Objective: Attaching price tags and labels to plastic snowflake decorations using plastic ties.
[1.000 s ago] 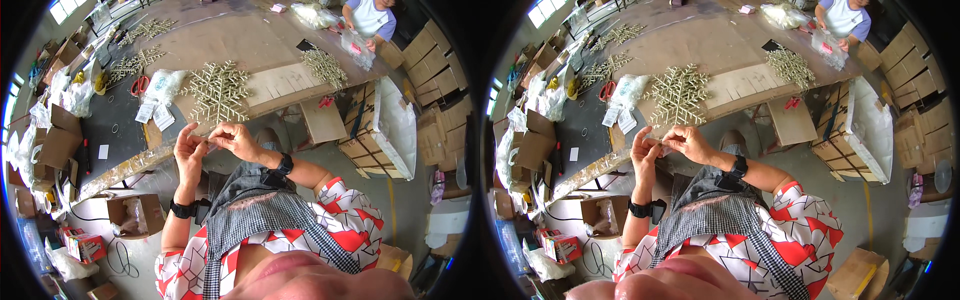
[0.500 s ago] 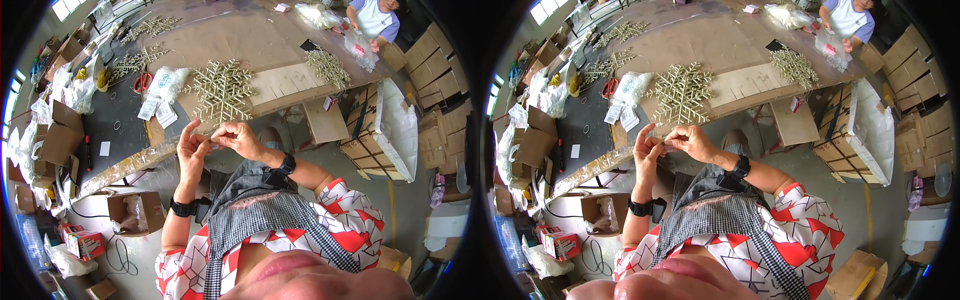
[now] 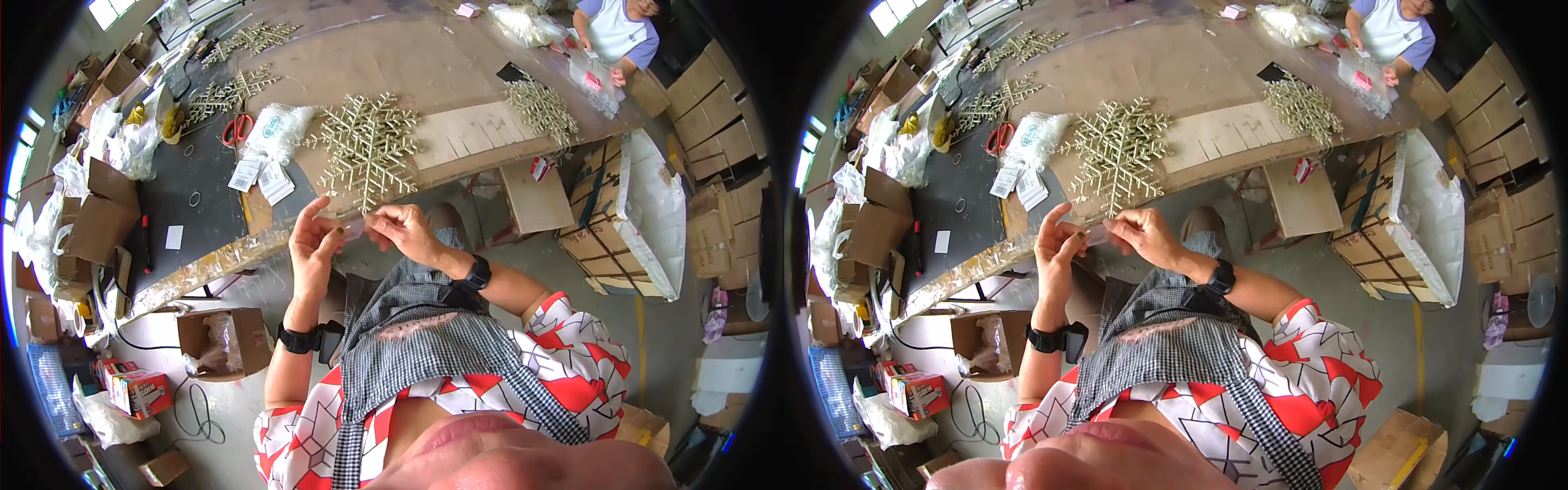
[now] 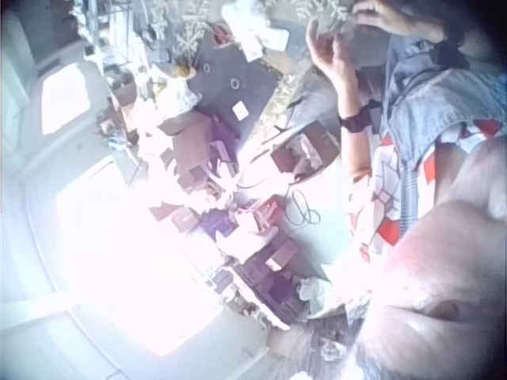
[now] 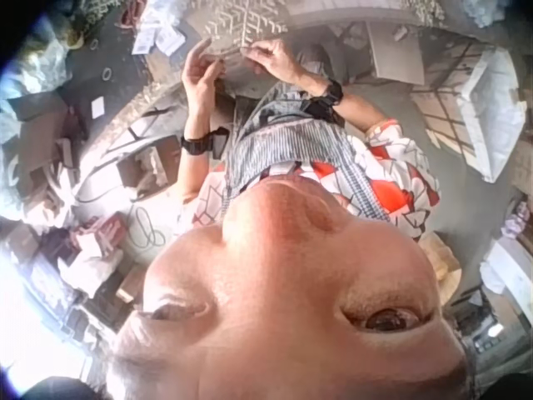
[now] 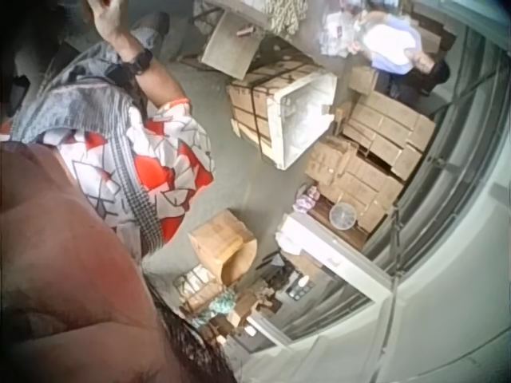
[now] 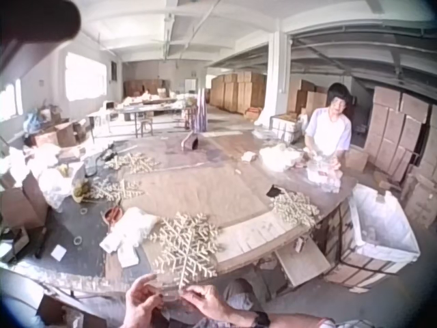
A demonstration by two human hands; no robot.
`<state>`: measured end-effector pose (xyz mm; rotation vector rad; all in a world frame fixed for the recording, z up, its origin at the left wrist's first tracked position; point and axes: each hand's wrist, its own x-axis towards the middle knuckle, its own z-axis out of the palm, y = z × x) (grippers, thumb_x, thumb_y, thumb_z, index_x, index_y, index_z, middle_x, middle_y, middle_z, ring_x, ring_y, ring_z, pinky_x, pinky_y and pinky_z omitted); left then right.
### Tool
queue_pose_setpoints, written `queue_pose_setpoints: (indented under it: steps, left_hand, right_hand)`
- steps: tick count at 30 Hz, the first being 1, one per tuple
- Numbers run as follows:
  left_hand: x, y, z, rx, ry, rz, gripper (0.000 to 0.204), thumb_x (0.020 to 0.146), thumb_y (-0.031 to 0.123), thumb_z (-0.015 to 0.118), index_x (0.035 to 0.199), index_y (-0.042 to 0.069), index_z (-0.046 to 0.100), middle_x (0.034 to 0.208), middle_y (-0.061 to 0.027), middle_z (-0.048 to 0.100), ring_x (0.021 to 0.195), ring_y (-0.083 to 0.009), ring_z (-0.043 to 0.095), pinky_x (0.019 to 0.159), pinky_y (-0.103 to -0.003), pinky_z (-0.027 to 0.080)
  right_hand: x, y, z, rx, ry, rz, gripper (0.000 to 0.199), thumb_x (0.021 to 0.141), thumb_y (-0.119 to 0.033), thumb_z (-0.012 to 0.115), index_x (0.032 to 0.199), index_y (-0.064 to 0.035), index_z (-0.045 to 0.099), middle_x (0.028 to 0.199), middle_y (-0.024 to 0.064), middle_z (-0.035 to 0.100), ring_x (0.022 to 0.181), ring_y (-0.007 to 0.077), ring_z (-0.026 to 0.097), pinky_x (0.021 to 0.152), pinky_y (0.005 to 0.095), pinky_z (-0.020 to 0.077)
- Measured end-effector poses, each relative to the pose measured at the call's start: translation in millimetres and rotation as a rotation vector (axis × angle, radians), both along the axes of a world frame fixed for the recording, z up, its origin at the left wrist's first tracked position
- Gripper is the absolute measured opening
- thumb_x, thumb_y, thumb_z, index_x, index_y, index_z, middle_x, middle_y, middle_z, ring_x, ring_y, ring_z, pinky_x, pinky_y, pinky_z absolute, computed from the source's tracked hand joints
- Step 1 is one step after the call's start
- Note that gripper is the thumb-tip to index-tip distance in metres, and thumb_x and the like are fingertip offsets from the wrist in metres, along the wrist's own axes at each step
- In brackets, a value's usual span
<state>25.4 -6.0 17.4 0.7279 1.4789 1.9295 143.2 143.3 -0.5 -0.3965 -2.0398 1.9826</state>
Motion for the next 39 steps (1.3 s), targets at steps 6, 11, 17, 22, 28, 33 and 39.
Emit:
queue_pose_setpoints:
  steps: [6,11,17,22,28,33,39]
  left_hand:
    - [3.3,-5.1,5.6,0.099,-0.001,-0.218,0.031,0.083,0.000,0.057,0.115,0.002,0.056,0.079,0.0013,0.057,0.068,-0.0054,0.052,0.063,-0.020,0.043]
    - [13.5,-9.8,8.4,0.057,0.007,-0.287,0.023,0.082,-0.001,0.060,0.104,-0.001,0.060,0.075,0.0012,0.057,0.069,-0.0048,0.052,0.065,-0.019,0.042]
    - [18.7,-14.4,20.0,-0.072,0.334,-0.454,0.027,0.075,-0.008,0.059,0.099,0.002,0.064,0.071,-0.0005,0.058,0.066,-0.0066,0.055,0.066,-0.022,0.047]
    - [25.2,-12.4,25.6,-0.113,0.566,-0.457,0.030,0.072,-0.008,0.061,0.099,0.004,0.065,0.072,-0.0047,0.060,0.064,-0.0111,0.058,0.063,-0.025,0.050]
    - [19.1,-10.8,17.7,0.029,0.447,-0.429,0.028,0.073,-0.006,0.063,0.098,0.004,0.063,0.107,-0.0075,0.058,0.075,-0.0094,0.059,0.067,-0.023,0.048]
    - [11.5,-5.8,2.9,0.059,0.168,-0.218,0.016,0.081,-0.004,0.060,0.095,0.001,0.063,0.115,-0.0076,0.055,0.083,-0.0088,0.057,0.070,-0.021,0.046]
    - [-10.7,-4.2,-27.2,-0.057,0.100,0.031,0.007,0.086,0.006,0.061,0.086,0.000,0.065,0.094,-0.0056,0.064,0.069,-0.0078,0.055,0.061,-0.020,0.042]
  right_hand:
    - [-9.6,-1.0,-17.2,-0.301,-0.080,0.128,0.060,0.089,-0.058,0.046,0.102,-0.0015,0.059,0.088,0.0046,0.062,0.073,0.0124,0.061,0.063,0.0231,0.0466]
    - [-30.3,-0.2,-10.8,-0.953,0.056,0.037,0.043,0.093,-0.041,0.050,0.105,-0.0006,0.056,0.090,0.0077,0.061,0.081,0.0176,0.061,0.074,0.0273,0.0486]
    - [-32.9,10.9,-7.1,-1.083,0.077,0.022,0.026,0.095,-0.022,0.050,0.107,0.0012,0.055,0.083,0.0049,0.060,0.070,0.0133,0.059,0.066,0.0268,0.0501]
    - [-26.6,6.2,13.4,-0.974,0.112,0.082,0.025,0.095,-0.020,0.050,0.107,0.0010,0.056,0.081,0.0036,0.058,0.068,0.0114,0.056,0.060,0.0240,0.0485]
    - [-7.4,18.6,46.1,-0.530,0.253,0.085,0.024,0.096,-0.019,0.048,0.105,0.0004,0.060,0.075,0.0021,0.055,0.059,0.0072,0.045,0.054,0.0186,0.0394]
    - [57.2,85.7,59.7,-0.393,0.325,-0.226,0.020,0.093,-0.016,0.051,0.100,0.0002,0.062,0.068,0.0007,0.053,0.051,0.0047,0.039,0.047,0.0173,0.0326]
    - [181.0,199.4,47.4,-0.140,0.110,-0.614,0.020,0.093,-0.016,0.053,0.100,-0.0011,0.064,0.069,-0.0004,0.054,0.045,0.0016,0.035,0.040,0.0172,0.0278]
